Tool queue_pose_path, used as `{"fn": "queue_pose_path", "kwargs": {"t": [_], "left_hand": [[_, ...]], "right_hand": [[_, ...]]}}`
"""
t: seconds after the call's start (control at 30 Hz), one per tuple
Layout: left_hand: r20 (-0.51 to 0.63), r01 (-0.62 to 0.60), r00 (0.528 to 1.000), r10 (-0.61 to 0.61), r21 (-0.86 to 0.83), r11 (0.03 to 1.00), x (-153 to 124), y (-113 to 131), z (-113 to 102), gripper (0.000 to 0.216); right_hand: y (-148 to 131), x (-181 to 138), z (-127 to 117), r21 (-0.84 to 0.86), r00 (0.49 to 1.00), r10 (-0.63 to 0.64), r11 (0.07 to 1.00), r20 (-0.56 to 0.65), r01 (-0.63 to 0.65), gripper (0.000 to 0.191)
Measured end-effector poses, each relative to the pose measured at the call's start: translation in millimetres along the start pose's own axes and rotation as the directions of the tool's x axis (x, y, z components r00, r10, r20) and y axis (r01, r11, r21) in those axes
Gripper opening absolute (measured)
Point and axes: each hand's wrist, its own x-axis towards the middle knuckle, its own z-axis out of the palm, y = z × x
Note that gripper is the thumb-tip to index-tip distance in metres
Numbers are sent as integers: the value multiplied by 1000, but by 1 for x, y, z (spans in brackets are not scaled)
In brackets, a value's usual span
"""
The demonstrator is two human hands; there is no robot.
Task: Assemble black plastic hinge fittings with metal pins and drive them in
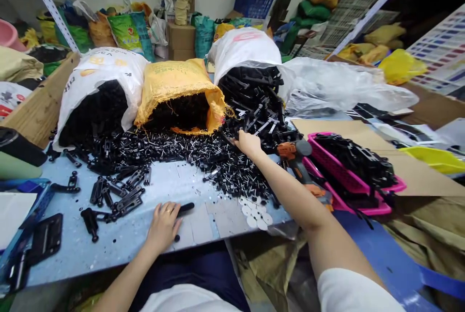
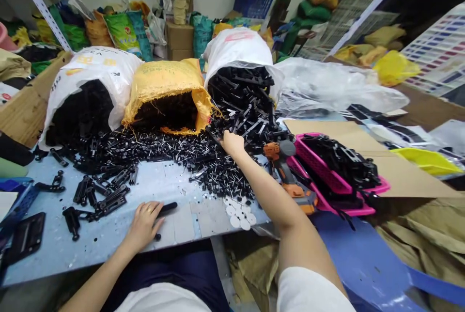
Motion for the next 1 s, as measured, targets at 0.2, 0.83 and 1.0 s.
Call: {"fn": "queue_pose_path", "kwargs": {"t": [0.2,0.83,1.0], "left_hand": [[236,-37,971,33,11,999,13,3,-9,39],[271,-43,963,-4,170,984,0,16,-9,38],[257,-27,966,-23,187,982,-3,15,-12,39]], "right_hand": [[-27,-122,-11,-2,696,-619,748,-363,664,36],[-86,-185,84,166,902,-423,899,92,404,34],[-42,-125,96,119,745,-665,737,-44,665,40]]}}
